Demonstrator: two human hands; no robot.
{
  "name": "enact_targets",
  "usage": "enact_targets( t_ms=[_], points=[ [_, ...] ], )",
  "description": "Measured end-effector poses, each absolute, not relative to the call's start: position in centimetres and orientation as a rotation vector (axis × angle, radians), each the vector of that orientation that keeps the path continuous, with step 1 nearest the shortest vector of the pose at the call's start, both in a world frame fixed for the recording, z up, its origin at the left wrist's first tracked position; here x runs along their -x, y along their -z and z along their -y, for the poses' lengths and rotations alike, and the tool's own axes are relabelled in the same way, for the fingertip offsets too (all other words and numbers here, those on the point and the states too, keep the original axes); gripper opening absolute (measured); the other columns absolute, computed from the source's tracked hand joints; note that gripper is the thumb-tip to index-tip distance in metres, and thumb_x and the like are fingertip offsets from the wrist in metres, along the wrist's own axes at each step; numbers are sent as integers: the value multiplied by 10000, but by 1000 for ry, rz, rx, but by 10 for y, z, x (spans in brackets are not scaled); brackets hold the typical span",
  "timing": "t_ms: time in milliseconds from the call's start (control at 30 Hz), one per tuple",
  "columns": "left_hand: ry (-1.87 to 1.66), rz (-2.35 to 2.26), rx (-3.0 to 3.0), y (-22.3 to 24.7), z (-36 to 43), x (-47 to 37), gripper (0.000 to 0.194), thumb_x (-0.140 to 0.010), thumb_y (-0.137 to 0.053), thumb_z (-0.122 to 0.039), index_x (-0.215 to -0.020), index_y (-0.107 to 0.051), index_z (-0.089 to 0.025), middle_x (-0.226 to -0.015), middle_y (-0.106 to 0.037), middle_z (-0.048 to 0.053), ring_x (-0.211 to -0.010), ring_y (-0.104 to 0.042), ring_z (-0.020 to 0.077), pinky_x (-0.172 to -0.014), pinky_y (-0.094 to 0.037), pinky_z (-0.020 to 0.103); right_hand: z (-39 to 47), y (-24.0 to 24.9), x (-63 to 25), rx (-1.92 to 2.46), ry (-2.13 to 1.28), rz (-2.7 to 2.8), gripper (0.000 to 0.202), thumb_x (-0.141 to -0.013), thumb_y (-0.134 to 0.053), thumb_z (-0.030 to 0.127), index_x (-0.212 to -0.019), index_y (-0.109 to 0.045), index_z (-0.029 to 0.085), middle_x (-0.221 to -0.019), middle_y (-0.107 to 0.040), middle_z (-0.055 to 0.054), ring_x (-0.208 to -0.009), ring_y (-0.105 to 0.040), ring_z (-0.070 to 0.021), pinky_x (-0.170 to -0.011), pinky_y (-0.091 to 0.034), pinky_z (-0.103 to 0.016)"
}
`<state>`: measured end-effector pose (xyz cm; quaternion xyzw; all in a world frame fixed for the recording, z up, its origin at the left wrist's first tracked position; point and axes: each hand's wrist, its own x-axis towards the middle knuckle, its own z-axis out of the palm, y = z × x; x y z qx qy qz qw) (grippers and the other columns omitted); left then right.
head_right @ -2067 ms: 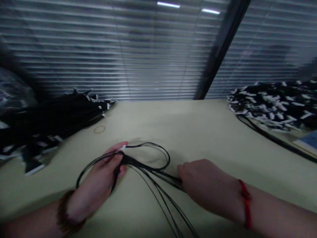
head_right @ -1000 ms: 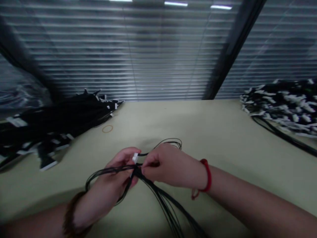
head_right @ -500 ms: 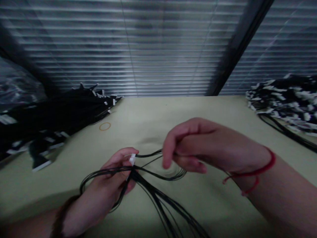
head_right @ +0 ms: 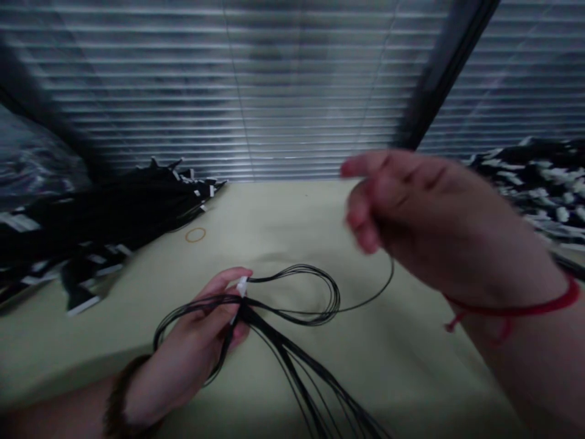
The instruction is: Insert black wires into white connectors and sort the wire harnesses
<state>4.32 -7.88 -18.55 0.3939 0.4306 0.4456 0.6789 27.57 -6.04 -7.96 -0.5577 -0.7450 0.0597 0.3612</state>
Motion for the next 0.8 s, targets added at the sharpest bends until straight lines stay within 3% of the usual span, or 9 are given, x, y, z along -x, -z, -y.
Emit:
enact_targets(
  t_ms=[67, 133, 233, 400, 800],
  points=[
    [-1025, -947, -829, 183, 79, -44, 299, -756, -619, -200, -1048, -561, -219, -663, -505, -58, -460, -447, 49, -434, -320, 173, 68, 94, -252, 1326, -561, 2031, 337, -889, -428, 404, -744, -613, 163, -548, -621, 22, -455, -559, -61, -462, -369, -174],
    [-1041, -918, -791, 181, 80, -45, 298, -750, -638, -206, -1038, -562, -220, -663, -503, -60, -454, -437, 44, -434, -320, 170, 75, 112, -234, 1260, -715, 2131, 184, -844, -538, 258, -707, -621, 168, -545, -612, 28, -465, -537, -60, -448, -360, -160],
    [-1039, -868, -784, 181, 81, -46, 293, -743, -673, -226, -1015, -567, -223, -658, -500, -61, -452, -430, 46, -431, -324, 173, 81, 133, -221, 1240, -384, 2256, 174, -847, -530, 158, -702, -626, 160, -582, -602, 24, -482, -493, -61, -466, -329, -186],
    [-1016, -811, -885, 184, 85, -45, 243, -766, -677, -251, -986, -578, -224, -654, -514, -56, -457, -448, 53, -426, -327, 176, 83, 144, -220, 1127, -50, 2312, 192, -890, -508, 166, -742, -629, 144, -635, -624, -3, -552, -548, -97, -522, -353, -228],
    [-1019, -806, -961, 187, 85, -45, 181, -816, -664, -284, -953, -575, -208, -641, -538, -46, -449, -462, 50, -410, -331, 159, 89, 145, -214, 1088, 94, 2339, 255, -921, -454, 172, -706, -591, 159, -599, -585, 1, -531, -517, -105, -515, -328, -258]
  ],
)
